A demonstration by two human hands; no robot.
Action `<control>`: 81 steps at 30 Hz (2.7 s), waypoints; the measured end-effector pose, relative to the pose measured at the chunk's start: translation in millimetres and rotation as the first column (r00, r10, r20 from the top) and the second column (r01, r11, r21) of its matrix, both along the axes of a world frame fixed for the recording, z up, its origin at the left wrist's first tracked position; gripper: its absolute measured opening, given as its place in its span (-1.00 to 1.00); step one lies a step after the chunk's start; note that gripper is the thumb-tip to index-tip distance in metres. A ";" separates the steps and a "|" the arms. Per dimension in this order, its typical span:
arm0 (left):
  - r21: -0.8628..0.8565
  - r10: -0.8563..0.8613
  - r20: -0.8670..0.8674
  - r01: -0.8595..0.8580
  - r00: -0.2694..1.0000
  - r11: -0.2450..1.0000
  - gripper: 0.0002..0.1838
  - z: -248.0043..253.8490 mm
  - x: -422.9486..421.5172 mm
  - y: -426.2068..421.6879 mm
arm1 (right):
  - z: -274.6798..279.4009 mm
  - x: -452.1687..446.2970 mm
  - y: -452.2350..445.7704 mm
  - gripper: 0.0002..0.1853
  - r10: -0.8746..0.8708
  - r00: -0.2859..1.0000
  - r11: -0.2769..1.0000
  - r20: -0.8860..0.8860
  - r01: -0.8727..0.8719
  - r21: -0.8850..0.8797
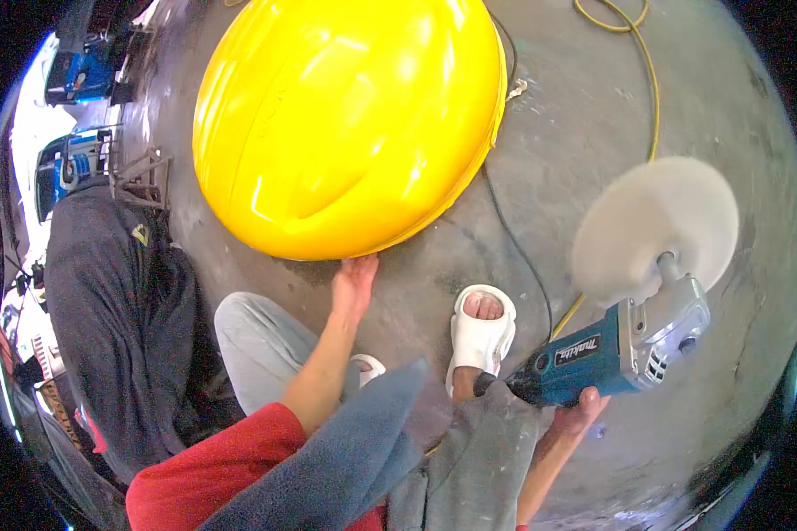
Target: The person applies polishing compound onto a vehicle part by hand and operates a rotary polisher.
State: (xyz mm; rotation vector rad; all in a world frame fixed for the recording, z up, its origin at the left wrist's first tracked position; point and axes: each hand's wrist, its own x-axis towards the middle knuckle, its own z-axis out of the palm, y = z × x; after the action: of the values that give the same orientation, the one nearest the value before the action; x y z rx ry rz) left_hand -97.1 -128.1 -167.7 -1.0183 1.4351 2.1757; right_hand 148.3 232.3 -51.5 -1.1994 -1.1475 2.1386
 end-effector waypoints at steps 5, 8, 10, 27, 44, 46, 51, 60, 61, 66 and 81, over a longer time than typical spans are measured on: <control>0.036 0.027 -0.095 -0.024 0.995 0.999 -0.37 12.8 -10.9 85.6 | -5.7 4.0 -0.8 0.06 -0.015 1.000 1.000 -0.025 0.016 0.009; 0.088 0.001 -0.147 0.012 0.989 0.996 -0.39 9.7 -31.2 134.2 | -9.2 9.1 1.1 0.06 -0.018 0.997 1.000 -0.076 0.018 -0.009; 0.121 0.060 -0.177 -0.039 0.982 0.992 -0.41 7.9 -43.0 169.9 | -5.3 10.1 -0.3 0.07 -0.003 0.998 0.999 -0.058 0.001 -0.036; 0.059 0.078 0.029 -0.079 0.997 0.995 -0.49 7.1 -20.9 47.7 | 36.8 -27.9 -4.1 0.07 0.125 0.992 0.992 0.030 -0.126 0.011; -0.264 0.140 0.018 -0.131 0.990 0.956 -0.64 5.6 -64.9 -59.3 | 18.1 -14.1 -7.1 0.02 -0.043 0.997 0.999 0.058 0.041 0.034; -0.250 0.172 -0.009 -0.168 0.985 0.954 -0.65 17.2 -55.4 -25.5 | 14.8 -8.8 -3.0 0.01 -0.035 0.998 0.999 0.052 0.035 0.005; -0.238 0.386 0.016 -0.371 0.922 0.898 -0.62 16.2 -32.4 45.0 | 2.9 -3.9 -2.3 -0.05 0.032 0.996 0.999 -0.078 -0.030 0.031; -0.082 0.445 0.006 -0.443 0.896 0.893 -0.59 20.2 -66.0 109.3 | 6.7 -5.4 -1.7 -0.04 0.001 0.999 0.999 -0.035 0.000 0.044; -0.068 0.417 -0.026 -0.418 0.908 0.906 -0.51 19.2 -69.1 108.4 | 10.5 -3.1 -3.6 -0.03 0.012 1.000 1.000 -0.007 -0.011 0.029; -0.064 0.399 -0.039 -0.401 0.916 0.914 -0.51 32.5 -95.7 137.6 | 23.8 -24.9 -5.1 0.00 0.051 0.998 0.997 -0.043 -0.049 0.056; -0.215 -0.862 -0.056 0.837 0.503 0.503 -0.36 172.4 -34.6 114.8 | 47.9 -79.6 -22.6 0.09 0.012 0.983 0.998 -0.186 -0.001 0.062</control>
State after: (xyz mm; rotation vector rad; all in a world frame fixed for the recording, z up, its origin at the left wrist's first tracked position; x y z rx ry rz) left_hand -131.7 -13.3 4.7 -0.0363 1.6952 1.3921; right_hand 68.7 209.7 -3.6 -0.9473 -1.1276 2.1516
